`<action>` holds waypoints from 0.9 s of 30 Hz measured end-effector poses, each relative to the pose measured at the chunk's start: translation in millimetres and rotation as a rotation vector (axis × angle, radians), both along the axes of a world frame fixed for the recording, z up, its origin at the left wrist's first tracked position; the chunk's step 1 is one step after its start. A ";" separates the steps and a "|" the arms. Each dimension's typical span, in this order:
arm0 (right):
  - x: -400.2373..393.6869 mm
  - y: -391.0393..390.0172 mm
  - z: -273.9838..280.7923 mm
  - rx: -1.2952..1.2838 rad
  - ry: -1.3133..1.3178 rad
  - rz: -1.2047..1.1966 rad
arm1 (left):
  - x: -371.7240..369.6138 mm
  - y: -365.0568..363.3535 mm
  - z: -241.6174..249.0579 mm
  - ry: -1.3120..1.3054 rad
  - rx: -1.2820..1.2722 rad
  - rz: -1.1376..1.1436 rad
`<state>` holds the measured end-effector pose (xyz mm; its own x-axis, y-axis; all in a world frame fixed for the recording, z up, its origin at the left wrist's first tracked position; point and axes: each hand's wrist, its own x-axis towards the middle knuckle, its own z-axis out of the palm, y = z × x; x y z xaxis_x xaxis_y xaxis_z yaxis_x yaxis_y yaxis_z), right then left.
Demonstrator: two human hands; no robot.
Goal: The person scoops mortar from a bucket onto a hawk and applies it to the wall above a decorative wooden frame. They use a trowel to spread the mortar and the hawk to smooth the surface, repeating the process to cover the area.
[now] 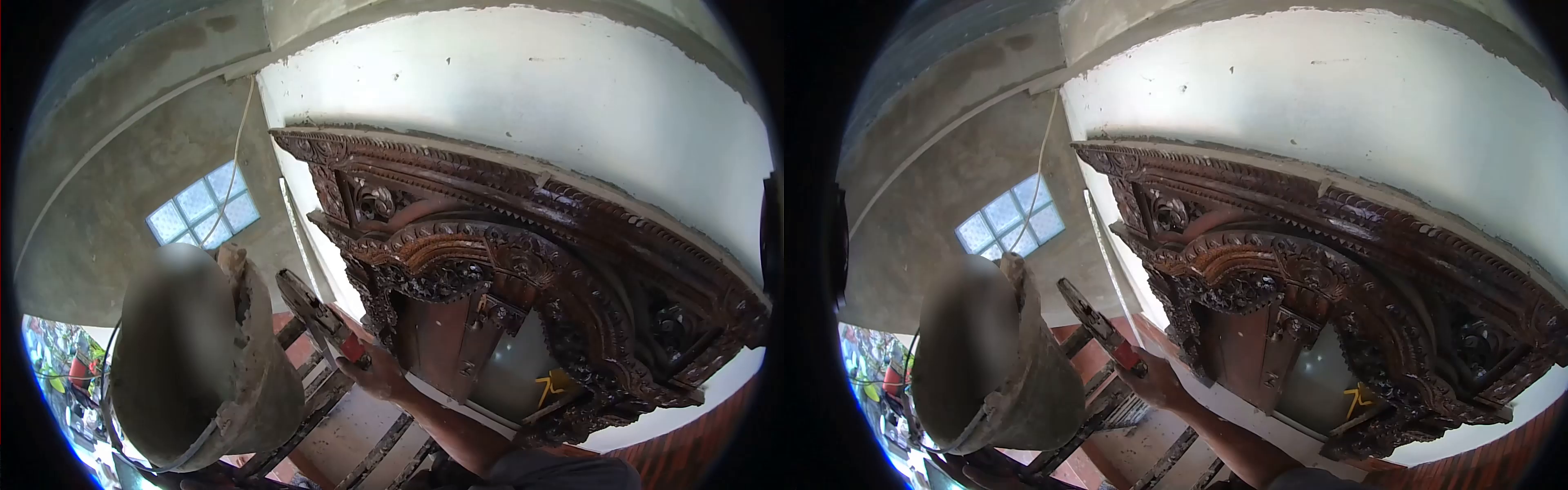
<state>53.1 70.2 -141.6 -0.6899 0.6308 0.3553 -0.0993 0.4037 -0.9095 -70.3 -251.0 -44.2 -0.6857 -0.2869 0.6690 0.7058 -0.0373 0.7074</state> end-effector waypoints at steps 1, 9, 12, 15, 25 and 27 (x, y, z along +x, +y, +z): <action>-2.6 -3.3 -5.2 0.060 0.044 -0.032 | 2.0 -2.4 -4.8 -0.003 -0.006 0.004; -10.7 -4.9 -15.2 0.025 0.096 -0.115 | 4.6 -0.7 -33.8 -0.082 -0.172 0.170; -8.7 -6.5 -13.4 -0.041 0.061 -0.061 | 13.9 1.3 -21.1 -0.181 -0.315 0.253; -10.6 -0.8 -17.4 -0.030 0.042 -0.025 | 5.9 -10.5 -27.6 -0.251 -0.293 0.083; -17.3 1.4 -26.7 0.014 0.231 0.017 | -5.9 -12.8 -39.0 -0.035 -0.340 0.137; -17.2 3.5 -28.4 0.058 0.212 0.008 | -9.5 -17.0 -45.2 0.025 -0.358 0.111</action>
